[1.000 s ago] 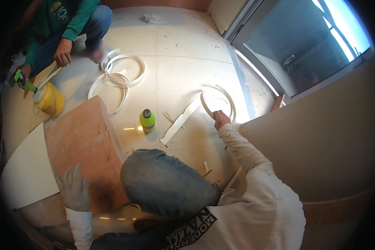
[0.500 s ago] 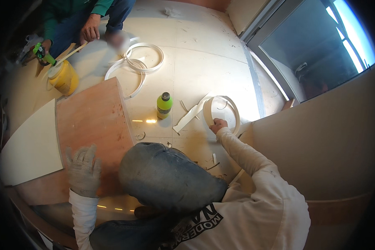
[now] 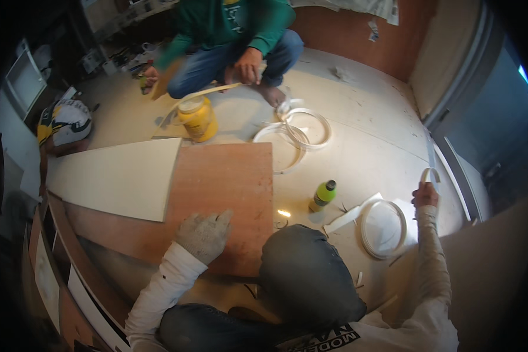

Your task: The person sits on the floor and applies adhesive to a long strip of white edge banding using a green spray bottle. They then press the banding onto the edge of a wooden board and smooth it down. The person repeats this process for multiple strips, handling the banding and spray bottle with both hands.

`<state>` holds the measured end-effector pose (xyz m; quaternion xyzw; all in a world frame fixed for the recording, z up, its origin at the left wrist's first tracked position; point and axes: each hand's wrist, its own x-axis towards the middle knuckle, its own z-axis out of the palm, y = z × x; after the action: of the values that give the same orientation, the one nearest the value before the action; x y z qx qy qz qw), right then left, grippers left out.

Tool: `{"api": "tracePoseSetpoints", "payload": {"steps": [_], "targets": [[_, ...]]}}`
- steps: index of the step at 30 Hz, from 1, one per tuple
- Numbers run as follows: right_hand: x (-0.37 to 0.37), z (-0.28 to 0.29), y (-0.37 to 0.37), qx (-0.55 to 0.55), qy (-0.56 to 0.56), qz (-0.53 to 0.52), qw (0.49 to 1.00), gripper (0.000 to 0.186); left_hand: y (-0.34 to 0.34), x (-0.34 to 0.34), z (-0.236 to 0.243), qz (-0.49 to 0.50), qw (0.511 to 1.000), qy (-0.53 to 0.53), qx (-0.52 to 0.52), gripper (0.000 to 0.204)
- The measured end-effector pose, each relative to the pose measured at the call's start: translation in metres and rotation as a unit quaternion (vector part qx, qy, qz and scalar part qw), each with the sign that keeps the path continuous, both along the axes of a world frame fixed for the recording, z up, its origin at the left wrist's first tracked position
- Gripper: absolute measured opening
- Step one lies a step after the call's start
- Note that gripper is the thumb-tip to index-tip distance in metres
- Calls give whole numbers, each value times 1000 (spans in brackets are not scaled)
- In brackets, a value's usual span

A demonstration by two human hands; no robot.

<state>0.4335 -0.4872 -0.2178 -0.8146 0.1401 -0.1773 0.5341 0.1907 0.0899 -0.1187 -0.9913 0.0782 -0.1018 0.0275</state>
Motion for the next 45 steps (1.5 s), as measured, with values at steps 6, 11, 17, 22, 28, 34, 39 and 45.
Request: {"api": "tracePoseSetpoints", "payload": {"steps": [6,11,17,22,28,34,39,45], "targets": [[-61,238,271,121,-262,294,911,19,33,89,145,-152,969,-90,-173,45],[-116,341,425,211,-184,543,792,21,50,98,232,-296,720,-6,-628,84],[-143,316,493,219,-67,705,672,26,84,35,222,-207,658,-129,-713,50],[-154,275,500,275,89,680,674,26,112,41,185,-188,594,-136,-770,54],[-144,227,527,275,133,668,678,34,111,59,181,-124,695,-191,-682,45],[-143,231,525,217,110,672,699,39,103,48,192,-187,683,-239,-664,49],[-162,238,518,197,116,686,690,34,131,40,181,-134,675,-304,-659,53],[-176,243,513,184,128,688,690,36,168,32,169,-107,638,-365,-669,54]]}}
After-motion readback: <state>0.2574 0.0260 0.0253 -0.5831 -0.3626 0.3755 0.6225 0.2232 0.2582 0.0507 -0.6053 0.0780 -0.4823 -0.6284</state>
